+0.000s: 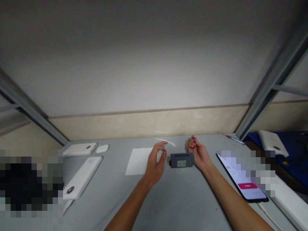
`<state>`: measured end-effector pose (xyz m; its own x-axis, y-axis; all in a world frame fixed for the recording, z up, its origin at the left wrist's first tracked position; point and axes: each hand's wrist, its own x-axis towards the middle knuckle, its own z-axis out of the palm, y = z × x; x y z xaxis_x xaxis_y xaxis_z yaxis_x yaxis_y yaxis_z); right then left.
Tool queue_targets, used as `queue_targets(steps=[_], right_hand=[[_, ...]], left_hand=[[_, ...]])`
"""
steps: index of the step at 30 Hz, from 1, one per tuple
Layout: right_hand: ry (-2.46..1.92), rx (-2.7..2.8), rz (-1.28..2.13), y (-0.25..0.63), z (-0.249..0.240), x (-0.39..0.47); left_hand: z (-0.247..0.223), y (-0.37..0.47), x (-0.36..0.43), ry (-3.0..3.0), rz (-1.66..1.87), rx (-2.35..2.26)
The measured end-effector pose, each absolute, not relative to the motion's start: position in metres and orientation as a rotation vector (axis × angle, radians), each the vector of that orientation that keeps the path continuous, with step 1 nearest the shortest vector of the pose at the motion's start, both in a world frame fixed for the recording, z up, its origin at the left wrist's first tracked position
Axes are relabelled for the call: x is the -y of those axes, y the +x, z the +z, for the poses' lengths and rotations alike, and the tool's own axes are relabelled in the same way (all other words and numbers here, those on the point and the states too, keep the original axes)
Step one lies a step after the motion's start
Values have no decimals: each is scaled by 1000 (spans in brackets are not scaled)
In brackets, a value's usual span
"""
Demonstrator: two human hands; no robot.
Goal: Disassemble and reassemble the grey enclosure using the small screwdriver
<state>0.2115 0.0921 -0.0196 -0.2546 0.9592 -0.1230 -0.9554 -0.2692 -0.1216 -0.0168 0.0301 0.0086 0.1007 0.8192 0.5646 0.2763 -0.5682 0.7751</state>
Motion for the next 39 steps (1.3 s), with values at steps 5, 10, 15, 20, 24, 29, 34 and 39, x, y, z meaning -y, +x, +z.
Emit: queue_targets(steps=[5, 10, 15, 20, 24, 29, 34, 39], right_hand=[[-229, 32, 1826, 213, -22, -94], [-262, 23, 1832, 213, -22, -94], [-269, 7, 1827, 214, -23, -95], [-268, 15, 1824, 215, -25, -97], [-271, 46, 1823, 216, -26, -97], [-278, 109, 1797, 217, -25, -97], [-292, 204, 1780, 216, -19, -92], [-332, 324, 1765, 214, -10, -87]], left_hand=[[24, -78, -55, 2425, 1174, -1377], [18, -112, -63, 2503, 912, -1450], [13, -112, -64, 2439, 819, -1413], [24, -107, -61, 2397, 813, -1373], [37, -91, -52, 2468, 944, -1348], [32, -45, -29, 2586, 1016, -1125], [15, -10, -15, 2418, 969, -1029], [9, 0, -19, 1891, 1255, -1165]])
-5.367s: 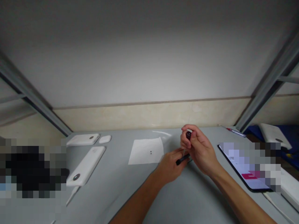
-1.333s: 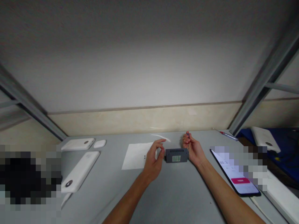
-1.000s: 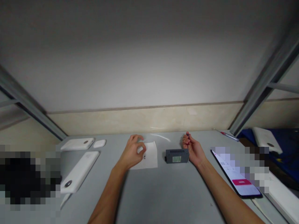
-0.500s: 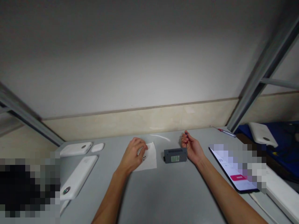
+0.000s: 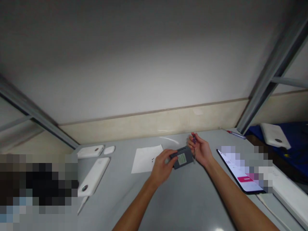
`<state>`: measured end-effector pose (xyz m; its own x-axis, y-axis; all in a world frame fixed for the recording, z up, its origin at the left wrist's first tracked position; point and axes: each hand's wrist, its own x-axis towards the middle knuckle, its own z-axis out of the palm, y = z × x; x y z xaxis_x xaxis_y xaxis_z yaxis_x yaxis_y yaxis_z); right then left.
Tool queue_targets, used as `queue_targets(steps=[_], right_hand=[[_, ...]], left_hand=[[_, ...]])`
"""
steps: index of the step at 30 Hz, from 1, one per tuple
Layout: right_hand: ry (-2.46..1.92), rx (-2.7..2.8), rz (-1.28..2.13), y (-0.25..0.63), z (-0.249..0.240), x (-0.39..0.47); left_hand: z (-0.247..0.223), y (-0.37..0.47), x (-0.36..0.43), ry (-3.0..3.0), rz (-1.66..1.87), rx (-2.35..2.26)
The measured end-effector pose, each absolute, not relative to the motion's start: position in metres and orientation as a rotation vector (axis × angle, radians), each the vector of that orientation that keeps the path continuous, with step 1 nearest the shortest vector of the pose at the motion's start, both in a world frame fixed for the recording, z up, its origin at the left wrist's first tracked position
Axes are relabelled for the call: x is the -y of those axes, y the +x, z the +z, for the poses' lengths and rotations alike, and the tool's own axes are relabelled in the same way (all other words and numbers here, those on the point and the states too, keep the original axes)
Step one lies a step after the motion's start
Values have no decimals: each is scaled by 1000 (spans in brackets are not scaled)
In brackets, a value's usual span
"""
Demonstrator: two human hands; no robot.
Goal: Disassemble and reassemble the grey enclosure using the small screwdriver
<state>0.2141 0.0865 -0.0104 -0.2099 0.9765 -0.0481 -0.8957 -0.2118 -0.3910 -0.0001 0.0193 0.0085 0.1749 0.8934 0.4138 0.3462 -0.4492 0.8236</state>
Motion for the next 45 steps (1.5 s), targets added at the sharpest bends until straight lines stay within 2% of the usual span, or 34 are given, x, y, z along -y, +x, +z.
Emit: queue_targets(steps=[3, 6, 12, 17, 26, 33, 41, 45], right_hand=[[-375, 431, 1762, 212, -6, -82], [-430, 538, 1774, 207, -1, -77], [-539, 840, 1788, 202, 3, -70], [-585, 814, 1818, 203, 0, -73], [-799, 944, 1731, 198, 9, -69], [-887, 1071, 1679, 194, 12, -66], [-633, 519, 1763, 203, 1, -77], [-576, 410, 1705, 209, -4, -85]], left_hand=[[9, 3, -25, 1397, 1381, -1270], [9, 4, -29, 996, 1434, -1179], [9, 8, -26, 722, 1295, -1011], [6, 15, -17, 902, 1163, -893], [-8, 13, -7, 1909, 1084, -1126], [-4, 27, -12, 1843, 1166, -951], [-8, 53, -47, 1814, 1159, -987], [-9, 52, -46, 1854, 1119, -935]])
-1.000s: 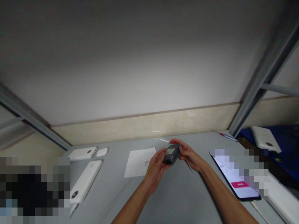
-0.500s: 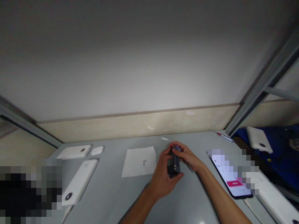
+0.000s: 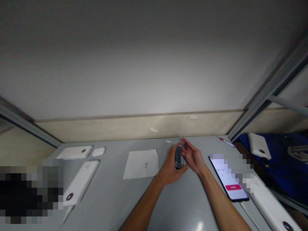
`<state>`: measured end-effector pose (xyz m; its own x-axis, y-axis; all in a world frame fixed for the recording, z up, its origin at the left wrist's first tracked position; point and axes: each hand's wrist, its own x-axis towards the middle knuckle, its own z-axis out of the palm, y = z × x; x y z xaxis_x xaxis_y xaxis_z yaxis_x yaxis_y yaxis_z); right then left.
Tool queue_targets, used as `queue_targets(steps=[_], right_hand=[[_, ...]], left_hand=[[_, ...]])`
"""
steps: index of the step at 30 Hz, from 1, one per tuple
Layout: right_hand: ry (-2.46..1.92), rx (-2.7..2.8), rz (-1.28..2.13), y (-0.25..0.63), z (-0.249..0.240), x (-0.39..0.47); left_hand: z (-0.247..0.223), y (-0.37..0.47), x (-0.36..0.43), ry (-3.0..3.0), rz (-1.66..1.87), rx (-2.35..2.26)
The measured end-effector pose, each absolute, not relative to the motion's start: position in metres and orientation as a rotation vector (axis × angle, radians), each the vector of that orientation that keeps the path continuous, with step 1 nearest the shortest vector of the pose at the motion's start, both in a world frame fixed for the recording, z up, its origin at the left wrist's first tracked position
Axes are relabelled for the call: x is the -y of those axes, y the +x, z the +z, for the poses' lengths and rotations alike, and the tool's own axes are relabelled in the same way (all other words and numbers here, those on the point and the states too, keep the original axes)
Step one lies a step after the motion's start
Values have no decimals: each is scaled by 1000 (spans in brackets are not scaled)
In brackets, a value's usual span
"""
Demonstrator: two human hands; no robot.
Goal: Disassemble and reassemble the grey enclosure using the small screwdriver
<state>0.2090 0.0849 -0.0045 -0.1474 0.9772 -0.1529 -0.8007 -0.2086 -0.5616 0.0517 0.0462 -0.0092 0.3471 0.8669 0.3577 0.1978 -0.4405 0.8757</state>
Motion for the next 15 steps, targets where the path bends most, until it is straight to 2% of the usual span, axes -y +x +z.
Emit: queue_targets(steps=[8, 15], right_hand=[[-583, 412, 1548, 216, 1, -88], [-620, 682, 1351, 215, 33, -79]], left_hand=[[-3, 51, -40, 1924, 952, -966], [-2, 51, -39, 1927, 948, -983]])
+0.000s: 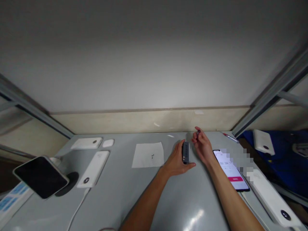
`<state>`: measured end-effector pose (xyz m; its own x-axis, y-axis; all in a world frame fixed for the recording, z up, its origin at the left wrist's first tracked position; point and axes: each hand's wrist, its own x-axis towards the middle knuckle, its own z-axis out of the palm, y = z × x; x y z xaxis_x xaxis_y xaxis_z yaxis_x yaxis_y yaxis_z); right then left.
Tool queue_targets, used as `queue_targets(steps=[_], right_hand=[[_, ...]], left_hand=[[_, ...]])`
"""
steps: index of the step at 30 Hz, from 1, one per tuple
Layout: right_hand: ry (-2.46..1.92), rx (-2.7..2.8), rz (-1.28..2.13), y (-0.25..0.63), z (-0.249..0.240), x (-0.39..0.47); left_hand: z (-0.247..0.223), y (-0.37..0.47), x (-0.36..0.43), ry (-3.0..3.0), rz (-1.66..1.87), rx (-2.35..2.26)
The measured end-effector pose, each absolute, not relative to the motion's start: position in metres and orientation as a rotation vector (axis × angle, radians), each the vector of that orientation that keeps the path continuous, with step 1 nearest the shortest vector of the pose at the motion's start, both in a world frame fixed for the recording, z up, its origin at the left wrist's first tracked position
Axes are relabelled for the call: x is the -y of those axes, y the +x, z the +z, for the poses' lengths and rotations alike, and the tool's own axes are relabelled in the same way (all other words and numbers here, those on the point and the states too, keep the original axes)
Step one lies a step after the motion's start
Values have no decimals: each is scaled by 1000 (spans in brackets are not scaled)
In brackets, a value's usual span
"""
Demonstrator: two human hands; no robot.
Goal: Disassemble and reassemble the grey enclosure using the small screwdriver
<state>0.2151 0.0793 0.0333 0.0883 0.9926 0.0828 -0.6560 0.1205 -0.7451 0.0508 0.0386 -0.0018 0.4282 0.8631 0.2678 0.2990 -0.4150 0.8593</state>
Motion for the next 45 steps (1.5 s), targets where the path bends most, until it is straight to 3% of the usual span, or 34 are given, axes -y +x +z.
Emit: queue_targets(steps=[10, 18, 45], right_hand=[[-454, 963, 1569, 193, 100, -101], [-481, 801, 1707, 195, 93, -108], [-490, 621, 1664, 197, 86, -114]], left_hand=[[-5, 49, -42, 1923, 962, -967], [-1, 51, -41, 1929, 988, -980], [5, 53, -37, 2001, 948, -1068]])
